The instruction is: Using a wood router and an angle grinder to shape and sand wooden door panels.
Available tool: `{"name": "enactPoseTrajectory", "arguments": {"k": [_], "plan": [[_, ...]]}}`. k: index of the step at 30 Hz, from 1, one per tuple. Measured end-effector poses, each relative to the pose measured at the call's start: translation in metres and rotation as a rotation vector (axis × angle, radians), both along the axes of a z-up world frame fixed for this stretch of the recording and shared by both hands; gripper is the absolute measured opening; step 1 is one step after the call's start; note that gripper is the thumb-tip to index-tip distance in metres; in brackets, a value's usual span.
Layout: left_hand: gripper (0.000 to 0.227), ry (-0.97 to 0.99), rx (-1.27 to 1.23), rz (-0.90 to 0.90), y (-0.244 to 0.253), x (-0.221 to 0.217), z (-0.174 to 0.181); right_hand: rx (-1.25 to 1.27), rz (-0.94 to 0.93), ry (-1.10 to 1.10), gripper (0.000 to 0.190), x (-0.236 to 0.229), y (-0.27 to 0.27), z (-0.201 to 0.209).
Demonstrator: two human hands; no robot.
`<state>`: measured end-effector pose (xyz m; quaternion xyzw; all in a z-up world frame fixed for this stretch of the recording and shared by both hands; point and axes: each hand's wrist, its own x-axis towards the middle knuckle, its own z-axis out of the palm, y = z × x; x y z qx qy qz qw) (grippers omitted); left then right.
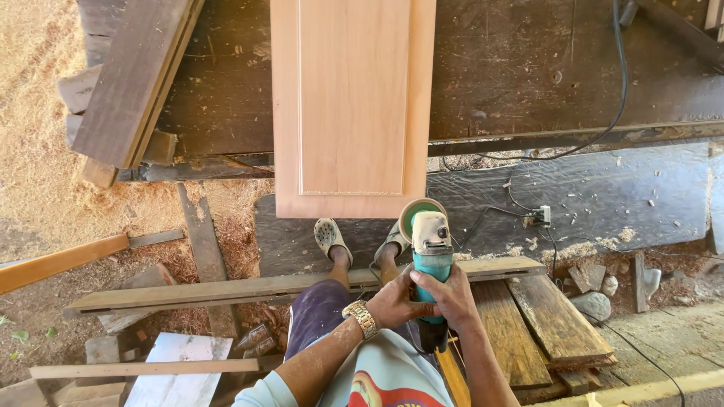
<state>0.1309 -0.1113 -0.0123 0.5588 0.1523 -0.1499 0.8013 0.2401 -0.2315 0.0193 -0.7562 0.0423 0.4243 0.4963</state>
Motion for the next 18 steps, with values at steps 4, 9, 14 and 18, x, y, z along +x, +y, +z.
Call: {"name": "enactPoseTrajectory", "arguments": {"k": [4, 9, 14, 18], "plan": [[0.085, 0.010, -0.134, 0.063, 0.013, -0.013, 0.004, 0.036, 0.061, -0.006, 0.055, -0.006, 0.018, 0.002], [0.082, 0.019, -0.082, 0.092, 0.030, -0.030, 0.006, 0.010, 0.147, -0.010, 0.050, -0.016, 0.044, 0.009], [0.079, -0.067, -0.046, 0.161, 0.046, -0.048, 0.009, 0.062, 0.204, -0.012, 0.048, -0.027, 0.069, 0.015], [0.075, 0.000, -0.188, 0.221, 0.053, -0.063, 0.003, 0.088, 0.254, -0.005, 0.049, -0.034, 0.091, 0.023]]}}
